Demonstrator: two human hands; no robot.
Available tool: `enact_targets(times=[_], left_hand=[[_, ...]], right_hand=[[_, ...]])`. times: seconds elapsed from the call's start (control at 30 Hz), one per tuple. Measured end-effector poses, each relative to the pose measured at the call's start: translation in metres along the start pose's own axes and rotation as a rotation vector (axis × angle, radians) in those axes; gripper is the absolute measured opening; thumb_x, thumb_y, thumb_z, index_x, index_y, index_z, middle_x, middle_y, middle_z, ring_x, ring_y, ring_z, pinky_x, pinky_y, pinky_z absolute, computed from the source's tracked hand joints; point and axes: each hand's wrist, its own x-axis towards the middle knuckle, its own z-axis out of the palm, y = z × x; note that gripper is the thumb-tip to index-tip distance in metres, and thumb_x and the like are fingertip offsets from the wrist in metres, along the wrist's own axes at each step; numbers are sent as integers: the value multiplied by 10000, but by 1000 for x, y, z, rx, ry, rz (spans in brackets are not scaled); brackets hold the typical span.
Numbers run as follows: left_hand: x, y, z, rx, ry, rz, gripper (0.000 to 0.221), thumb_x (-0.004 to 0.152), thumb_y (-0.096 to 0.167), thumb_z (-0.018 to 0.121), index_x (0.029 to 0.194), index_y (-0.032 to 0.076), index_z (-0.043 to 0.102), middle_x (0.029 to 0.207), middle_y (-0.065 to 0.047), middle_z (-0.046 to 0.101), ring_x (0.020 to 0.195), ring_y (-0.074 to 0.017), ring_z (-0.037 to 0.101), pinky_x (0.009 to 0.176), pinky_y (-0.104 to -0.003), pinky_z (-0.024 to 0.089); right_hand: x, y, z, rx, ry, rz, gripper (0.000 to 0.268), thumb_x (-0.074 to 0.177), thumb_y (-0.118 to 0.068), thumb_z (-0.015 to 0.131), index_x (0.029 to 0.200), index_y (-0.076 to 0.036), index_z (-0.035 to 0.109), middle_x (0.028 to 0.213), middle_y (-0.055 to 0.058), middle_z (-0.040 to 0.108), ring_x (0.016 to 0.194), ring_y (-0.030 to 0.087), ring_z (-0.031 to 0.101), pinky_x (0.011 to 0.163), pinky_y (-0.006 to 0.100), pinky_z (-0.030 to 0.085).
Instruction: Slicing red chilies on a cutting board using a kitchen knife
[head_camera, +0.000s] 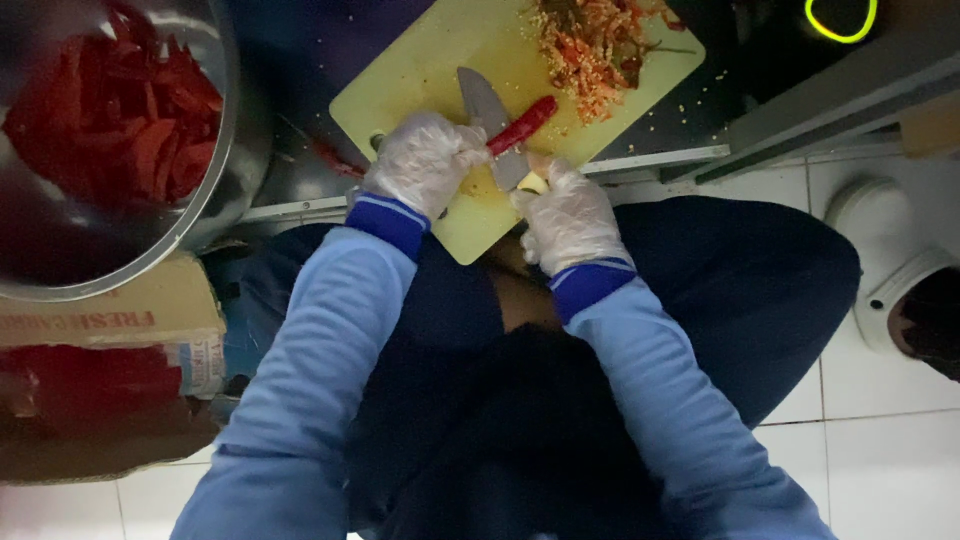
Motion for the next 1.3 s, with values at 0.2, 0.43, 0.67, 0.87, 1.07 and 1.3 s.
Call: enact_targets(times=[0.2, 0.43, 0.67, 0.87, 1.07, 1.3], left_hand=[[4, -2, 12, 77, -4, -50, 216, 966, 507, 687, 1031, 348, 818, 997, -7, 797, 1075, -297, 742, 1000, -525, 550], [71, 106, -25, 415, -188, 126, 478, 919, 560, 714, 1154, 144, 749, 1118, -184, 726, 1067, -418, 678, 896, -532, 533], [78, 117, -17, 444, -303, -24, 702, 896, 560, 780, 1465, 239, 526, 1454, -101, 585, 1329, -366, 575, 1026, -592, 500], [112, 109, 1, 532, -389, -111, 630, 843, 550, 861, 1253, 91, 726, 1193, -158, 746, 1100, -430, 714, 905, -551, 595], [125, 94, 8, 591, -372, -66, 693, 850, 628, 804, 1259, 74, 726, 1233, -166, 735, 1143, -413, 698, 955, -503, 572], [101, 107, -30, 574, -304, -69, 619, 942, 642, 716, 1241, 100, 742, 1236, -136, 739, 1151, -382, 700, 954, -487, 561]], right_hand=[[-4, 2, -1, 45, 22, -2, 265, 956, -199, 667, 1211, -131, 652, 901, 165, 610, 552, 305, 697, 397, 434, 610], [34, 36, 11, 74, 1, -31, 171, 950, -172, 688, 971, -214, 524, 628, 67, 466, 379, 221, 453, 310, 399, 339], [48, 74, 33, 651, -29, -1, 274, 906, -19, 665, 993, -224, 506, 1056, 13, 609, 389, 199, 351, 280, 357, 303], [21, 57, 21, 381, -39, -96, 241, 879, -81, 742, 1073, -183, 641, 760, 56, 600, 439, 189, 468, 294, 370, 353], [27, 75, 29, 419, -77, -117, 289, 896, -90, 734, 1104, -270, 646, 653, 65, 479, 344, 252, 411, 254, 419, 310], [-3, 38, 37, -168, -49, -198, 227, 909, -264, 694, 1090, -144, 627, 794, 149, 688, 499, 312, 663, 416, 433, 531]])
